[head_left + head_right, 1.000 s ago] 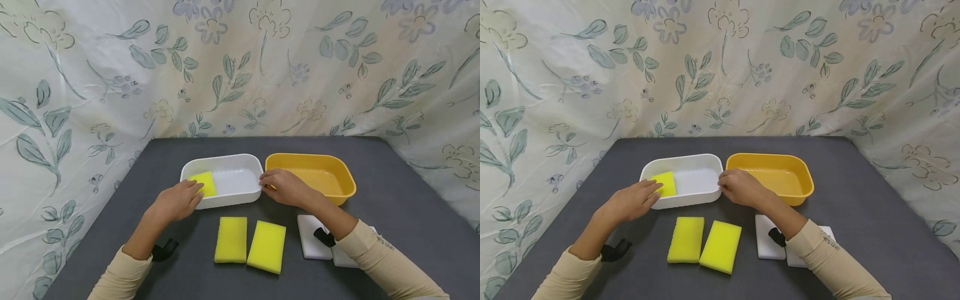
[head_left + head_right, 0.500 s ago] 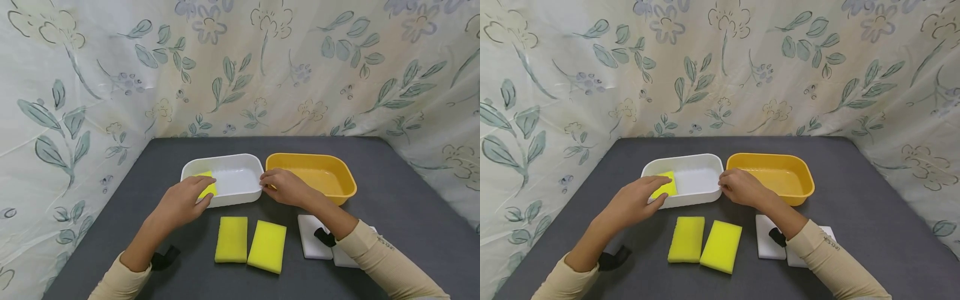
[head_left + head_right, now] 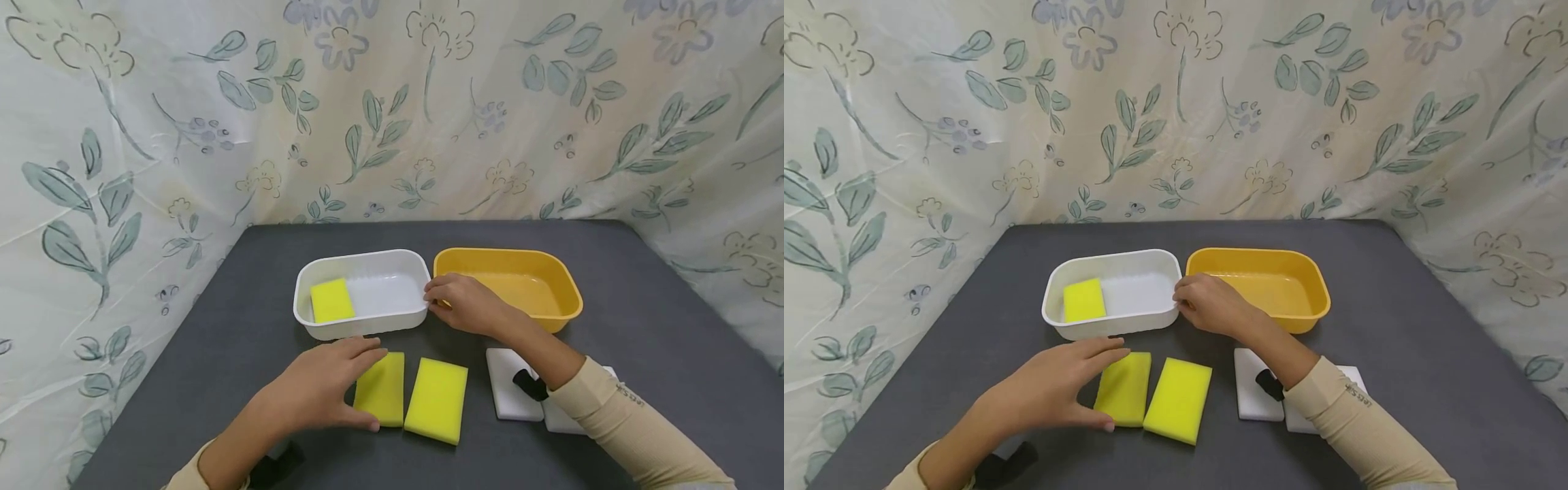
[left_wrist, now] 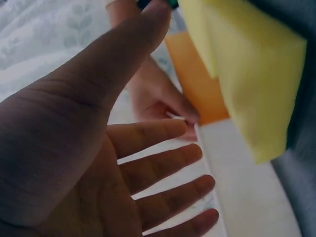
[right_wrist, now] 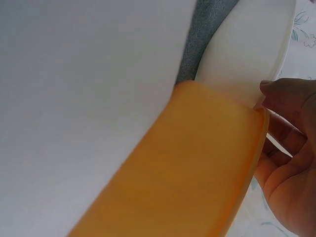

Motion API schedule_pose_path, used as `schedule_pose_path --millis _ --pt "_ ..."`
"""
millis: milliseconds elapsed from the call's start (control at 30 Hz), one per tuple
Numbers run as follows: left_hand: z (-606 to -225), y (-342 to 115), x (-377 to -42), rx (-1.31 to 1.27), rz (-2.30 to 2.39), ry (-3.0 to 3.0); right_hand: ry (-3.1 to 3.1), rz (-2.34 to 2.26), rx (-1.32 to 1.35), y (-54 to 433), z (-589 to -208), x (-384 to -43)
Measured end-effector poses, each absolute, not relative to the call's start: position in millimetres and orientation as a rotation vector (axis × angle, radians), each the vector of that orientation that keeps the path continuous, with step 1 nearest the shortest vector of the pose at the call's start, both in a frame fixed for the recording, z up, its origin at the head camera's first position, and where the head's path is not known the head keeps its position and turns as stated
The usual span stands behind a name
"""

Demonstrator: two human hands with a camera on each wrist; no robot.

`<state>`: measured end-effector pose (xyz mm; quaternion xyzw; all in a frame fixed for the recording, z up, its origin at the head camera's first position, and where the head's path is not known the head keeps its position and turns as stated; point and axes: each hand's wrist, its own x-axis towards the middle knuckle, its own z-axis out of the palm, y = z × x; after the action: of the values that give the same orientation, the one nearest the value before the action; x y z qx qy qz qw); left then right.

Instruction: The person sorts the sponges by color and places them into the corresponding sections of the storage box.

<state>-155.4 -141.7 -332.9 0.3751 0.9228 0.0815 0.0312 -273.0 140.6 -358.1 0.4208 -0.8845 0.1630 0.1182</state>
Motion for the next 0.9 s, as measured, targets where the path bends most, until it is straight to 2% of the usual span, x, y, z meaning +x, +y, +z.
schedule_pose_path --millis 900 --pt "-363.2 -128.5 -160.5 1.003 0.109 2.747 -2.616 0.478 1.202 141.3 -357.9 -271.3"
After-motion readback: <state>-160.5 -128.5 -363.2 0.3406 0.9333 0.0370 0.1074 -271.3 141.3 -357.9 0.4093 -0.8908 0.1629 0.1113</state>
